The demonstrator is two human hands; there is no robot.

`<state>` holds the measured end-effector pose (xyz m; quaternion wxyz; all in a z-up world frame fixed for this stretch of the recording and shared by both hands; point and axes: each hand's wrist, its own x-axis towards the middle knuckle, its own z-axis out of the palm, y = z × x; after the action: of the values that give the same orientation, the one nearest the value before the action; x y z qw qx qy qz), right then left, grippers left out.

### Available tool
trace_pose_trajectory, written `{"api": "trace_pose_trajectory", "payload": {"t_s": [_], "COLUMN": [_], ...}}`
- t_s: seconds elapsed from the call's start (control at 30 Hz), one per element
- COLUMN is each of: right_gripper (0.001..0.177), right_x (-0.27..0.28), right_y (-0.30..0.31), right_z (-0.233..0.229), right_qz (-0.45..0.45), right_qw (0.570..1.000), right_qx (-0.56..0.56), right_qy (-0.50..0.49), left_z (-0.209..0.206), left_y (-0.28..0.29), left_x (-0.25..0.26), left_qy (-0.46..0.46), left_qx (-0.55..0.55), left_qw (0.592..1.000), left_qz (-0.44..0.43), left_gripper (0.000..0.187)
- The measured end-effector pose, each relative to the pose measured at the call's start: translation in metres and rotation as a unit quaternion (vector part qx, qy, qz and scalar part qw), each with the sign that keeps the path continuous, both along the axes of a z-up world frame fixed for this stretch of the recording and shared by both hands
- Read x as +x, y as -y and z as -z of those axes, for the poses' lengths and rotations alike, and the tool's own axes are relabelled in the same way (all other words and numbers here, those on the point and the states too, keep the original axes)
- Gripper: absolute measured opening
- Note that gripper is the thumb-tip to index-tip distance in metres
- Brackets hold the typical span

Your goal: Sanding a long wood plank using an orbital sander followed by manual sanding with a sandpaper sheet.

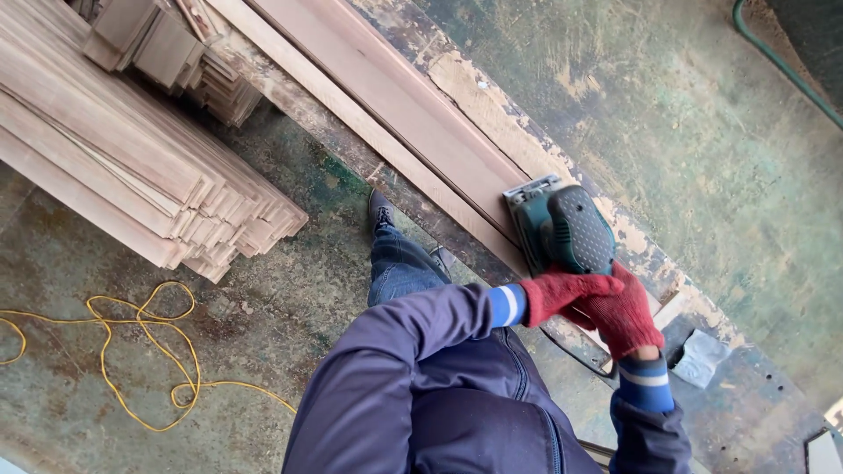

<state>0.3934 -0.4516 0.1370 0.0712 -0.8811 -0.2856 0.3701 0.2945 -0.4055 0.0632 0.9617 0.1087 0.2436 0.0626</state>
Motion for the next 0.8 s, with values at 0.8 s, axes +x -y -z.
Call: {"api": "trace_pose_trajectory", "payload": {"t_s": [0.8], "right_gripper": [0.024], "right_x": [-0.033], "right_y": [-0.116], "right_z": [0.054], "right_qz": [-0.051], "right_qw": [0.998], "right_qx": [-0.040], "right_qy": [0.020], "left_z": [0.036], "left_y": [-0.096], "left_x": [-0.051], "left_qy": [-0.104], "left_qx": [-0.058], "left_qw": [0.992], "left_qz": [-0.041], "left_gripper": [0.048]}}
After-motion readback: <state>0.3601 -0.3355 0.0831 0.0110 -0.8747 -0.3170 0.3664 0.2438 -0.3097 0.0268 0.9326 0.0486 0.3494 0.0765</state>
